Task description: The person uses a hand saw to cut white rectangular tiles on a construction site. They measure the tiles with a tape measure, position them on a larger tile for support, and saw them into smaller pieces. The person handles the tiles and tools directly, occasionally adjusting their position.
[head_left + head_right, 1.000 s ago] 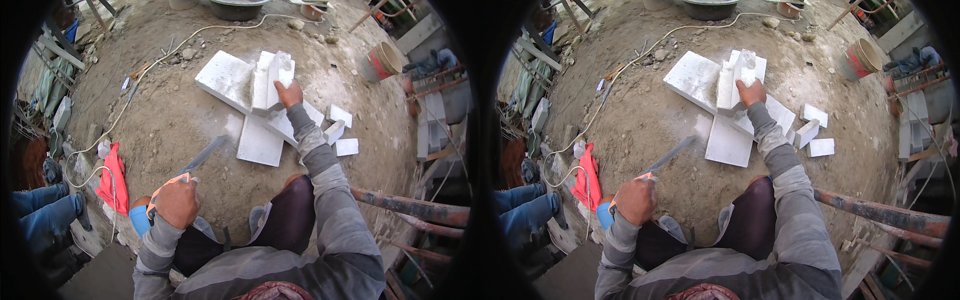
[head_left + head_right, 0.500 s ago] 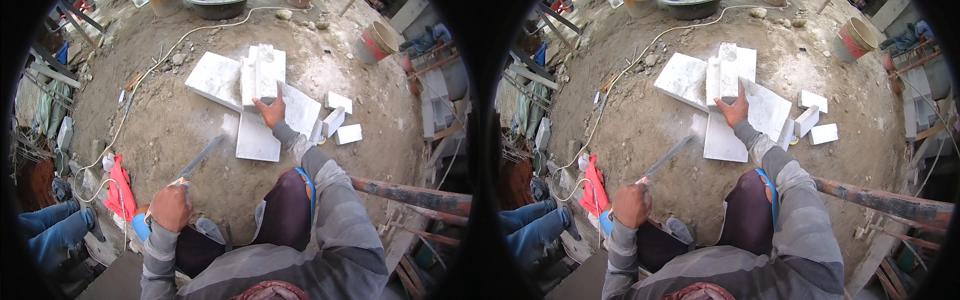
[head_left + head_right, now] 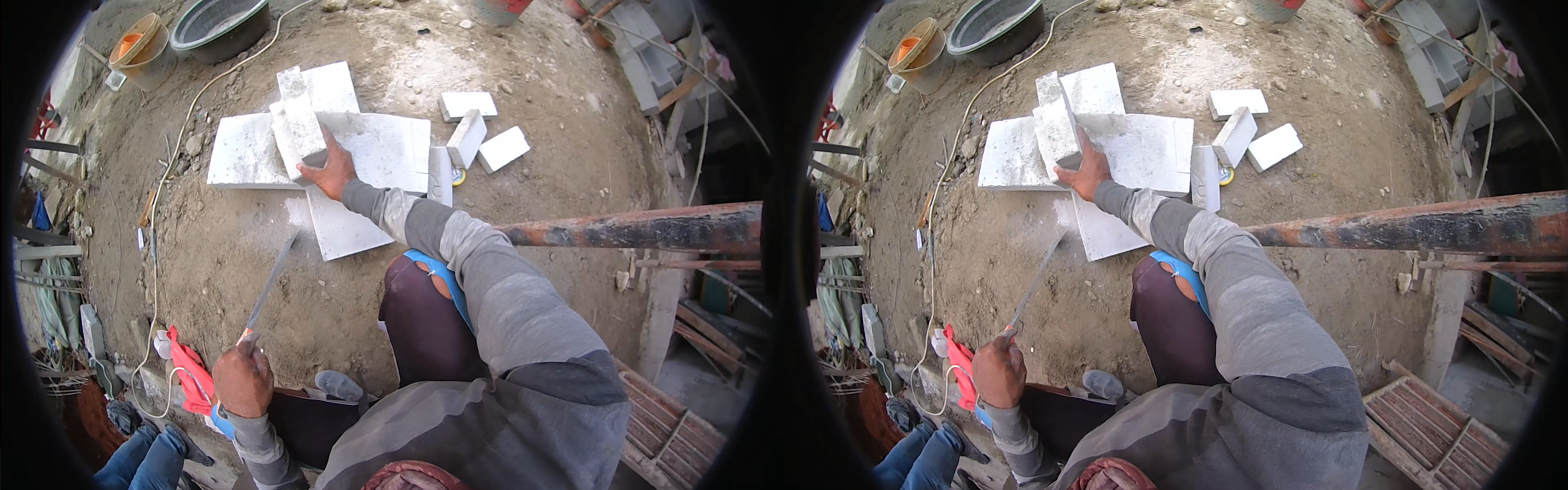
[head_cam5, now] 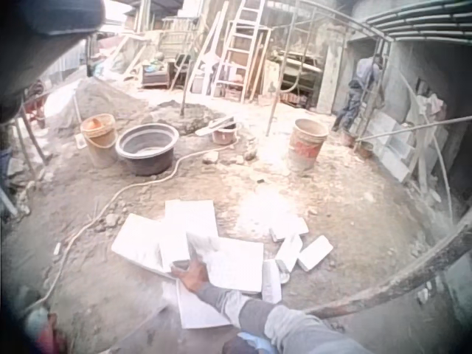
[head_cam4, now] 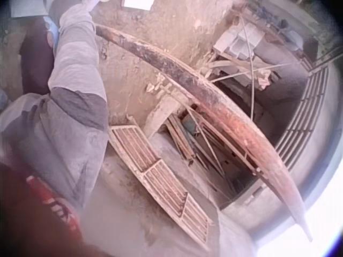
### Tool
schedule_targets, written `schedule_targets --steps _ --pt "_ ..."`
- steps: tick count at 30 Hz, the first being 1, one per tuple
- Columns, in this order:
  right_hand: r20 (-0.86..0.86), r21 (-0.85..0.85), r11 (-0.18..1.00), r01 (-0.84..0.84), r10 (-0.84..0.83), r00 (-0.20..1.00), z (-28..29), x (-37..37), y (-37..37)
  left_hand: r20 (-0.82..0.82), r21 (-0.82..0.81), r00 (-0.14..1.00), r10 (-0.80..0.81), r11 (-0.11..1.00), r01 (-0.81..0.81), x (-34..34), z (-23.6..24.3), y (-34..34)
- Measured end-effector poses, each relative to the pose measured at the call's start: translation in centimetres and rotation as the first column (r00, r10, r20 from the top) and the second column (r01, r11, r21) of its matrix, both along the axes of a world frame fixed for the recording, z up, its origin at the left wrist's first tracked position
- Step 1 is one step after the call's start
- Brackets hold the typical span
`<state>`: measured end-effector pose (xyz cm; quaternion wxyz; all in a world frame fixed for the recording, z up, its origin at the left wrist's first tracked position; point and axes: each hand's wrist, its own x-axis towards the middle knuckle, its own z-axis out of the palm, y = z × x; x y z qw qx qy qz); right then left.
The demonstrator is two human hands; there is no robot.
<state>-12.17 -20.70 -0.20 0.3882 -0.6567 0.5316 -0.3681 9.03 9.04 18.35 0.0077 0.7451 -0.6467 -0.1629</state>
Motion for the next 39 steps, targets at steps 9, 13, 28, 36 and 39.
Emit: schedule_targets --steps 9,13,28,36,39 --pt "0.031 -0.092 0.995 0.047 -0.045 0.999 -0.7 1.1 1.0 0.035 -0.070 0.999 -0.030 0.997 0.033 -0.4 0.0 -0.4" --pt "0.143 0.042 0.997 0.067 -0.073 0.987 0.0 0.5 0.9 0.078 -0.044 0.997 0.014 0.999 -0.010 0.1 0.1 -1.0" --pt "0.736 0.632 0.766 -0.114 -0.548 0.398 -7.6 -12.1 -1.0 -0.131 -0.352 0.968 0.212 0.903 -0.246 -1.1 -4.2 3.8" --pt "0.142 0.798 0.590 0.127 -0.389 0.910 -5.4 -14.9 0.2 -0.092 -0.475 0.938 0.333 0.814 -0.335 -6.6 -9.3 6.4" --pt "-0.150 0.614 0.736 0.284 -0.244 0.958 -3.9 -14.6 0.2 -0.092 -0.496 0.910 0.404 0.774 -0.394 -9.1 -13.4 7.0"
